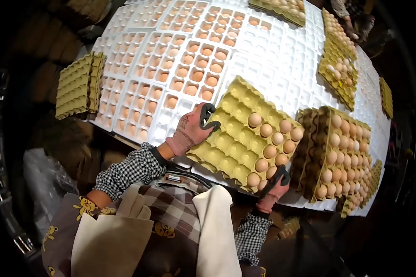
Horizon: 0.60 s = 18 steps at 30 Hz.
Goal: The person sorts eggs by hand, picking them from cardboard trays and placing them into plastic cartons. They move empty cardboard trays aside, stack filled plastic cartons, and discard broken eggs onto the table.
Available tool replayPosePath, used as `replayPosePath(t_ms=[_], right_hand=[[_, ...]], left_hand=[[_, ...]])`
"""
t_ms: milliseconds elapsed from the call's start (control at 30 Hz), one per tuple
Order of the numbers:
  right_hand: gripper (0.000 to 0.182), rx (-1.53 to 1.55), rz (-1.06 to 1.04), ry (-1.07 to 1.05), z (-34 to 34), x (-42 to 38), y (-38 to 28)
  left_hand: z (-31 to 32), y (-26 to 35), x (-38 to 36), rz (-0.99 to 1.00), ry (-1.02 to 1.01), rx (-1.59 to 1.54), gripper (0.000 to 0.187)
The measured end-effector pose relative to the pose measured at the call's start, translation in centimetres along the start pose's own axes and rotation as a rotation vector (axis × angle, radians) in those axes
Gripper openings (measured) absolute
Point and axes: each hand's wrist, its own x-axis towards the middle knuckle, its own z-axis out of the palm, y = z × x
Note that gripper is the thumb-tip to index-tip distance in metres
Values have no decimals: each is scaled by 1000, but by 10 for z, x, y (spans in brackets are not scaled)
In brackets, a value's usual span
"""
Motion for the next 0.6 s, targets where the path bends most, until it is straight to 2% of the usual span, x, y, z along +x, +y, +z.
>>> replayPosePath(t_ms=[33, 67, 100, 133, 167, 200, 233, 267, 300, 333, 367, 400, 433, 467, 500, 533, 600], right_hand=[[33, 8, 6, -36, 11, -14, -10], [35, -36, -76, -79, 24, -23, -20], [37, -79, -165, -112, 33, -27, -24], [40, 155, -27, -150, 46, -27, 9], [32, 248, 67, -152, 70, -40, -1], [35, 180, 5, -230, 89, -25, 106], [38, 24, 67, -278, 126, -51, -9], [38, -63, -168, -312, 162, -51, 25], [42, 238, -43, -663, 187, -62, -49], [37, 224, -94, -636, 225, -58, -17], [35, 170, -298, -708, 261, -52, 0], [33, 109, -531, -702, 281, -66, -22], [34, 83, -543, -737, 304, -67, -30], [35, 58, -539, -775, 328, -73, -35], [44, 255, 64, -874, 345, -79, -40], [44, 244, 69, -864, 358, -87, -36], [62, 114, -169, -755, 369, -107, -18]], left_hand=[[-16, -6, -5, 108, 75, -58, 51], [-37, -6, -8, 231, 153, -117, 49], [-62, -7, -13, 212, 179, -140, 43], [-73, -35, -11, 231, 291, -51, 43], [-100, -42, -15, 229, 346, 14, 43], [-119, -60, -15, 240, 463, 82, 43], [-138, -85, -16, 223, 574, 215, 43], [-163, -97, -17, 236, 623, 320, 42], [-186, -117, -17, 192, 650, 402, 43], [-209, -141, -12, 227, 670, 389, 42], [-231, -164, -9, 161, 646, 432, 42], [-247, -182, -4, 91, 627, 473, 42], [-256, -195, 3, 97, 644, 470, 42], [-266, -208, 5, 14, 592, 522, 42], [-274, -226, 7, -70, 524, 566, 44], [-270, -253, 13, -87, 474, 639, 49], [-257, -208, -5, 38, 519, 769, 59]])
